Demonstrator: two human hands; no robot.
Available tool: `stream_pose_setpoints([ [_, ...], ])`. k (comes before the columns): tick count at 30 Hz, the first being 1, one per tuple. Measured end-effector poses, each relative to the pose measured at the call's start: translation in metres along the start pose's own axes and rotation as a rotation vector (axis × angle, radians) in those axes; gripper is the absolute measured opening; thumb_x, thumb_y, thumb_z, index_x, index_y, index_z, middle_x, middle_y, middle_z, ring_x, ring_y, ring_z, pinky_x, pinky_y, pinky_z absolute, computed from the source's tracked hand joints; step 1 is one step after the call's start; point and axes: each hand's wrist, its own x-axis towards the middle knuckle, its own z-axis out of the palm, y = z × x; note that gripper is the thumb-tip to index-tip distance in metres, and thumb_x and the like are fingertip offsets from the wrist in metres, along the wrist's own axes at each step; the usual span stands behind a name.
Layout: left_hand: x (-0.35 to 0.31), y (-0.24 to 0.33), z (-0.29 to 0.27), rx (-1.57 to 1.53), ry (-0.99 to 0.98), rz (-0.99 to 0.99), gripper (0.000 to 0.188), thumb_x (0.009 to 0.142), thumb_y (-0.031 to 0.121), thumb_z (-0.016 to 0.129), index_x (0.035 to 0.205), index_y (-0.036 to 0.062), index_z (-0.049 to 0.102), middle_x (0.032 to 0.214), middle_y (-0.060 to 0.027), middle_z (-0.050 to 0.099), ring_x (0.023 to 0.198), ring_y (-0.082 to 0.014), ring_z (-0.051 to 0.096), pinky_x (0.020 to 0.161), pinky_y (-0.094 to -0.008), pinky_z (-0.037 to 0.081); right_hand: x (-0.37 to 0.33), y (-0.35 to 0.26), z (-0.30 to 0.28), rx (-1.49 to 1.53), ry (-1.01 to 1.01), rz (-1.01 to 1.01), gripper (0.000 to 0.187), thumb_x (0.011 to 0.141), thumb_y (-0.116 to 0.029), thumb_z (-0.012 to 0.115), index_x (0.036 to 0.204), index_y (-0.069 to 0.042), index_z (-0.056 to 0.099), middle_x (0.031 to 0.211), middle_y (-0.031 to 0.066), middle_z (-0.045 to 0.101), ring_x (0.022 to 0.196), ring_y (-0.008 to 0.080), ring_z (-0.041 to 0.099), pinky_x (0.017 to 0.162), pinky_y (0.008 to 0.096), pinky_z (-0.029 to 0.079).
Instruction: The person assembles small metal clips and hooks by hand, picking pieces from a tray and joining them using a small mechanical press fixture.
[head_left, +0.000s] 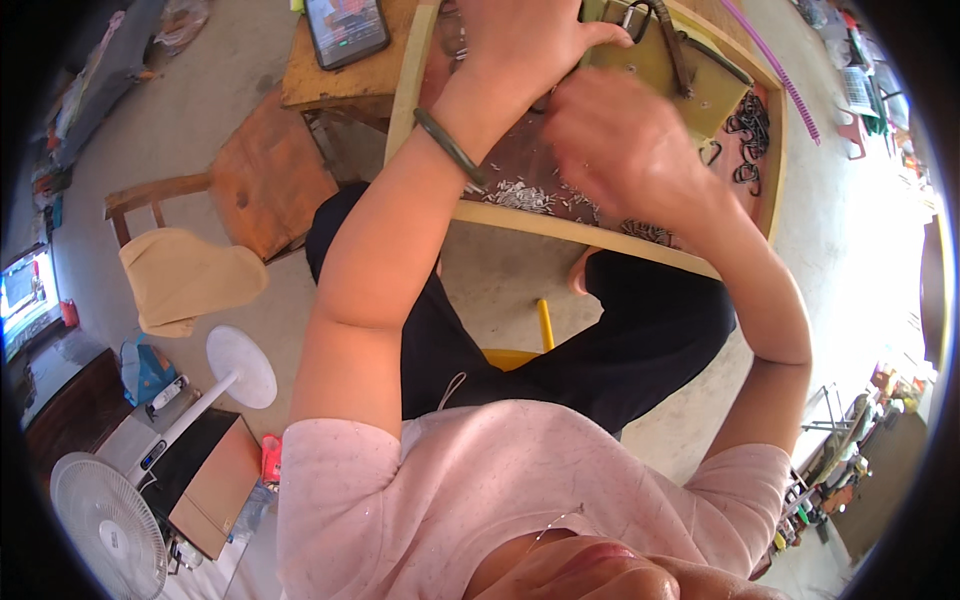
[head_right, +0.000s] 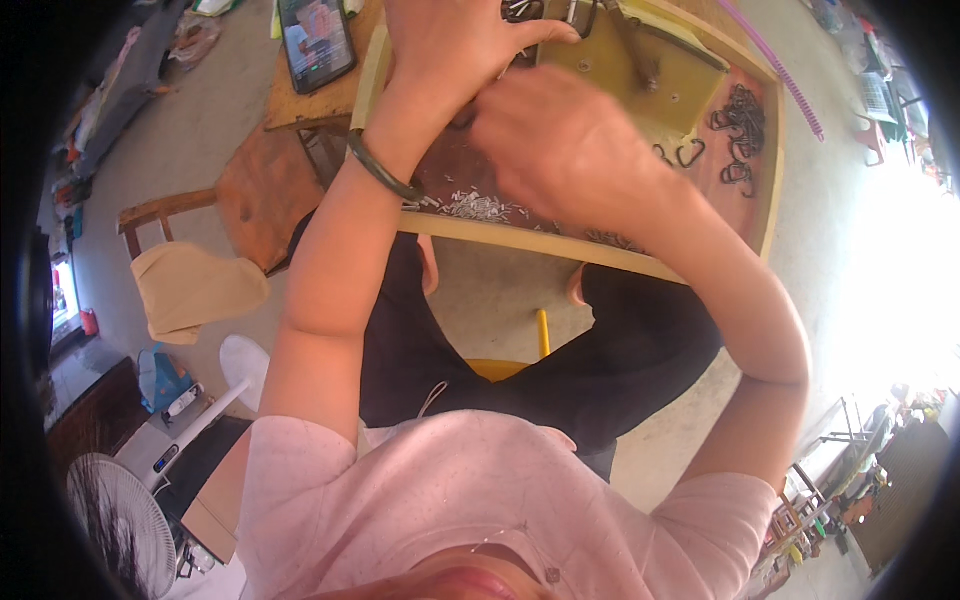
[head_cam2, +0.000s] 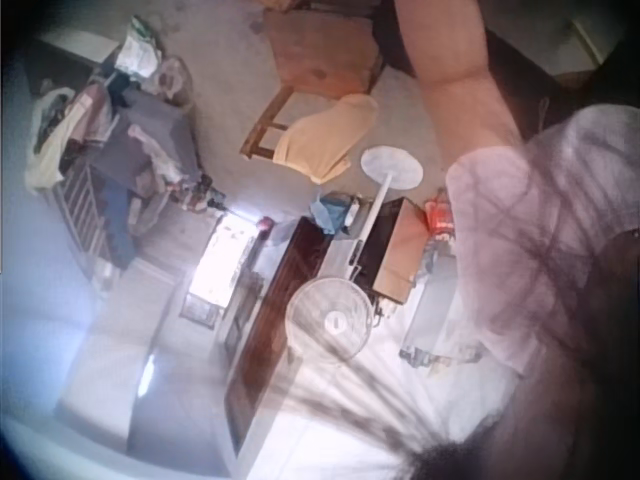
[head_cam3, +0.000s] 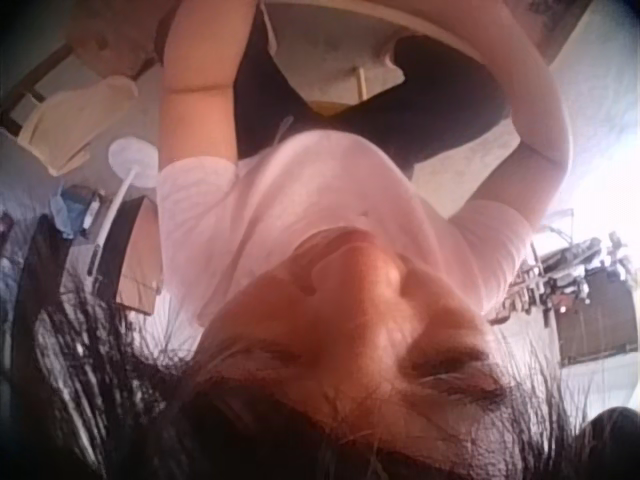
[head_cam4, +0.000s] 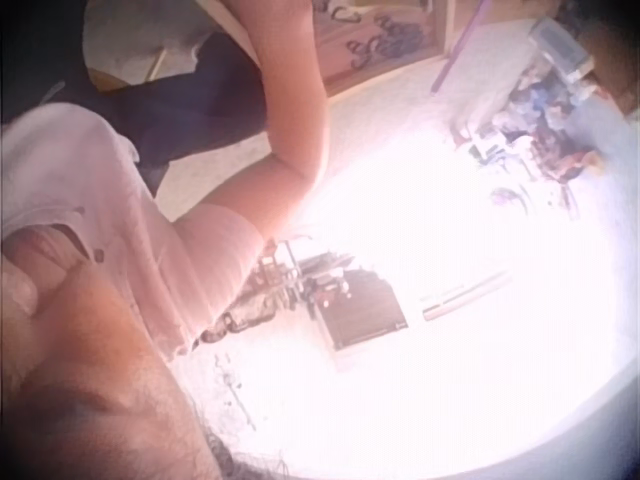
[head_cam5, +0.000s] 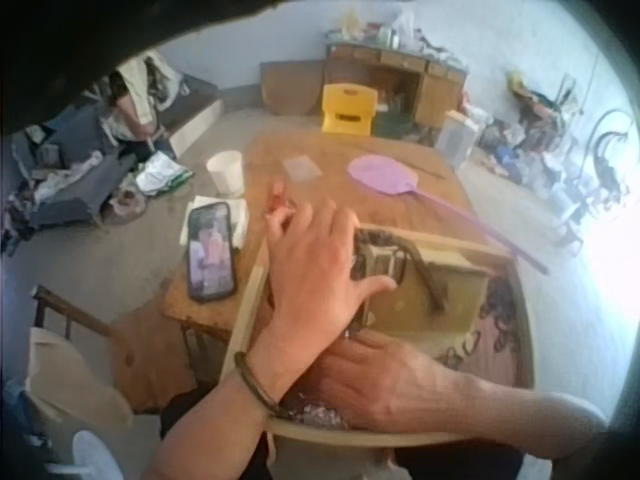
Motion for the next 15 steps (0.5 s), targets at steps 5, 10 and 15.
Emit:
stream_pose_setpoints([
  [5,-0.001,0.004,-0.001,0.021,-0.009,-0.022,0.06,0.064,0.041,0.093,0.1,0.0064,0.059,0.099,-0.011,0.06,0.107,-0.0295,0.055,0.103,-0.0485,0.034,-0.016,0.045,-0.048,0.005,0.288,0.368,0.013,0.09,-0.003,0.07,0.103,-0.001,0.068,0.098,0.0084,0.071,0.085,0.0178,0.069,0.075,0.0316,0.054],
  [10,0.0,0.004,-0.001,-0.016,-0.03,-0.033,0.061,0.062,0.039,0.094,0.1,0.007,0.059,0.099,-0.0107,0.059,0.106,-0.0299,0.055,0.102,-0.048,0.034,-0.007,0.07,-0.048,-0.212,0.343,0.283,0.016,0.078,0.006,0.07,0.091,-0.002,0.064,0.094,0.0162,0.062,0.092,0.0343,0.064,0.083,0.0424,0.052],
  [15,-0.003,0.0,-0.003,-0.014,-0.015,-0.016,0.061,0.063,0.038,0.094,0.102,0.0072,0.058,0.099,-0.0109,0.059,0.106,-0.0299,0.055,0.101,-0.0483,0.035,-0.003,0.074,-0.032,-0.169,0.353,0.29,0.016,0.079,0.004,0.072,0.093,-0.002,0.066,0.1,0.0168,0.06,0.094,0.0355,0.062,0.082,0.0427,0.051],
])
